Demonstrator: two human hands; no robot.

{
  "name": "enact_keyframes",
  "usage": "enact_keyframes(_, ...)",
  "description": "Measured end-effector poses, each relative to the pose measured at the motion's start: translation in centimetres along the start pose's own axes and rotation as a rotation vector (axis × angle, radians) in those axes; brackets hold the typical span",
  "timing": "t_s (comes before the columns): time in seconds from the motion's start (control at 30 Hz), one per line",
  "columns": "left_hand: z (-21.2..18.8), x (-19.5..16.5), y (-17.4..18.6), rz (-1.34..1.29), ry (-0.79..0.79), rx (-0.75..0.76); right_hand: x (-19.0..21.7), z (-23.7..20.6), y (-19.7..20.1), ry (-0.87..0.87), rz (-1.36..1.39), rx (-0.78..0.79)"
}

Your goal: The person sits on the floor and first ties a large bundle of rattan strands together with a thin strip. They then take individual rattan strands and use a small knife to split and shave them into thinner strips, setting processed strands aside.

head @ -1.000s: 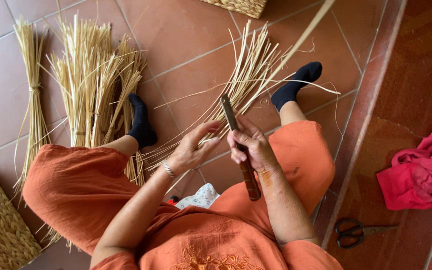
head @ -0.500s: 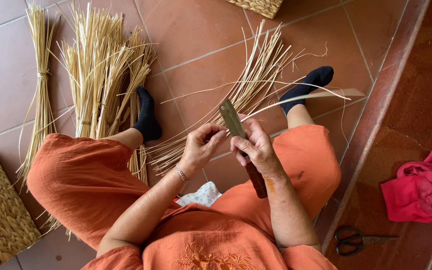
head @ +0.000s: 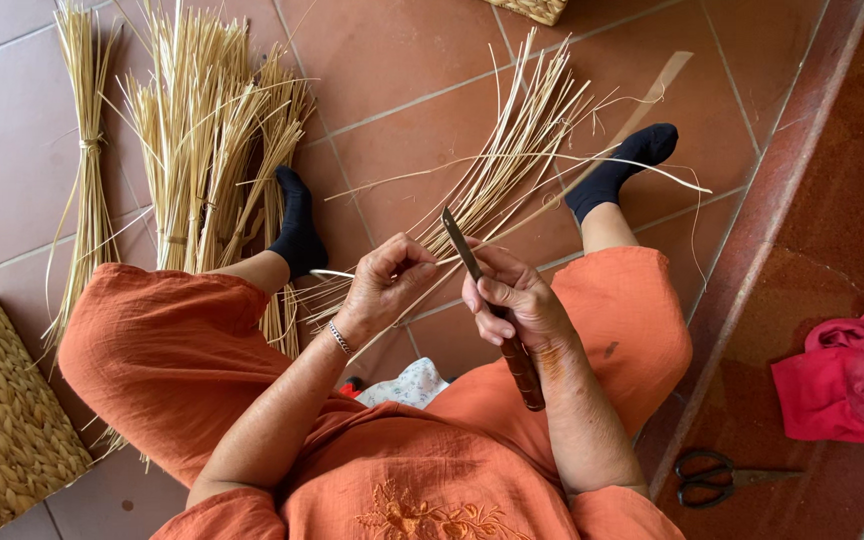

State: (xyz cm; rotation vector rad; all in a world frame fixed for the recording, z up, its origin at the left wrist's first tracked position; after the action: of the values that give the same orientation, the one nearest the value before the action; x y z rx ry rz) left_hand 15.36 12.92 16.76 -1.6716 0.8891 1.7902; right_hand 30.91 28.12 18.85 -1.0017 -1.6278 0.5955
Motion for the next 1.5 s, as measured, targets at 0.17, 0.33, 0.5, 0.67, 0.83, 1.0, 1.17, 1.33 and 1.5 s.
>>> enact_keyframes(0.17, -0.1, 0.3, 1.5, 0.065, 0.041, 0.033, 0.9, -0.1, 1.1, 0.066, 0.098, 0.062)
enact_keyframes(0.33, -0.5, 1.4, 3.3, 0.016, 0.077, 0.055, 2.3, -0.4, 2.4, 0.115, 0.091, 0.027)
enact_keyframes(0.5, -1.4, 3.3, 5.1, 0.05, 0.175, 0.053, 2.9, -1.0, 3.3, 0.173, 0.072, -0.009)
enact_keyframes(0.67, -2.1, 5.4, 6.9, -0.07, 0.28, 0.045, 4.4, -1.9, 4.6, 0.266, 0.081, -0.025)
enact_keyframes(0.83, -2.2, 6.6, 8.6, -0.031, 0.338, 0.048, 6.0, -3.0, 5.8, 0.363, 0.056, -0.06)
enact_keyframes(1.0, -1.7, 5.3, 8.0, 0.023, 0.274, 0.083, 7.0, -4.1, 6.2, 0.466, -0.006, -0.122)
enact_keyframes(1.17, -0.9, 1.4, 5.3, 0.189, 0.135, 0.082, 7.6, -4.2, 6.2, 0.528, -0.024, -0.145)
enact_keyframes(1.33, -0.1, -1.3, 2.0, 0.233, -0.041, 0.05, 7.7, -4.1, 5.6, 0.59, -0.027, -0.162)
enact_keyframes(1.5, 0.7, 0.0, -0.2, -0.032, 0.077, -0.035, 5.5, -3.0, 2.8, 0.344, 0.047, 0.082)
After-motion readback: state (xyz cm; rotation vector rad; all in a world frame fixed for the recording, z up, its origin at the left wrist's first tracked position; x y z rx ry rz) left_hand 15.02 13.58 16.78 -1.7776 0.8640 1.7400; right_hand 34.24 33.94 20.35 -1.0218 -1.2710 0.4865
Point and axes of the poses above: each hand's wrist, its own z-axis towards the middle knuckle, its own y-axis out of the back of the hand, x = y × z, the point moved 2 cm from there along z, towards the middle knuckle, and after that the axes turned 7 degrees about -x, right-handed, at the moved point
